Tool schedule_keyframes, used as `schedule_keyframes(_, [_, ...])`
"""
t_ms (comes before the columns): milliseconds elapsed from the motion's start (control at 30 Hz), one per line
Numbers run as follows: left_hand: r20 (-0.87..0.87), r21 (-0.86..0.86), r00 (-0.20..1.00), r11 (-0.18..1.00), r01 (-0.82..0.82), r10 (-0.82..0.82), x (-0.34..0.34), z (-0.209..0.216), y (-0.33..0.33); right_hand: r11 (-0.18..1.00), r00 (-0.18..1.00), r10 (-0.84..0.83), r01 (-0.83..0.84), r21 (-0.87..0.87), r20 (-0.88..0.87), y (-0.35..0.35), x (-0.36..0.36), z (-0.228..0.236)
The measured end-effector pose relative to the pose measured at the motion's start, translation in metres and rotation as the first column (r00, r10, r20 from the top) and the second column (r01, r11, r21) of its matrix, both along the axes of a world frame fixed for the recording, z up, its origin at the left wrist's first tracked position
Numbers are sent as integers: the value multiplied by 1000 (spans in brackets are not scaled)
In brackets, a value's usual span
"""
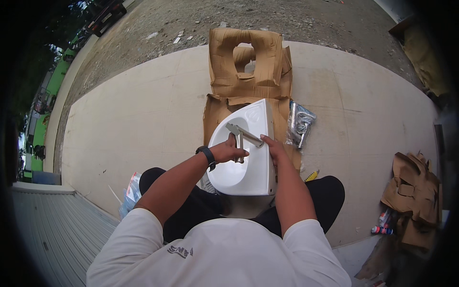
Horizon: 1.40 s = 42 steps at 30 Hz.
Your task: The person sits on the floor and assembles a bathroom sink and faucet. They insert a metal pipe into the sink, attach the faucet body, and secure it with a nut. The person then unpacks a drain assembly from a plastic bag and attaches it to the sink.
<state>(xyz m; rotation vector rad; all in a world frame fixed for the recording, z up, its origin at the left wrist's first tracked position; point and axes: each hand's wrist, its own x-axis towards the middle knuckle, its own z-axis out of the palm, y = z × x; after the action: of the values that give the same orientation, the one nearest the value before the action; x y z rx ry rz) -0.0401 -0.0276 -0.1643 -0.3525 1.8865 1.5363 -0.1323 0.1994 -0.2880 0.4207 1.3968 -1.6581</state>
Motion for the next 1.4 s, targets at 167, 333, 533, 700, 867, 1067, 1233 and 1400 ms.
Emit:
schedule_keyframes(167, [-43,6,999,1000,-11,11,-3,4,-8,1000,996,-10,9,-6,-92,-5,-3,9])
schedule_keyframes(333, [-139,-33,990,999,-6,1,-2,14,-7,1000,994,-17,17,-6,-105,-6,-3,17])
schedule_keyframes(533, [-131,-118,988,991,63,-78,-4,10,-14,999,995,-35,33,-20,-90,-6,-4,12])
schedule_keyframes(700, [-153,-143,986,989,44,-66,-4,5,-17,997,994,-75,75,0,-84,-7,-5,11])
schedule_keyframes(867, [-159,-147,986,989,33,-57,-4,2,-18,998,995,-51,49,-30,-86,-6,-5,12])
schedule_keyframes(1067, [-191,-305,970,948,90,-154,-2,-3,-20,999,997,-12,14,31,-72,-3,-6,7])
schedule_keyframes(1233, [-265,-481,937,873,74,-226,-1,12,-21,997,994,-40,46,58,-105,-5,-7,6])
schedule_keyframes(1400, [-192,-592,945,799,103,-264,-2,23,-19,1000,999,-10,11,26,-53,-1,-11,-8])
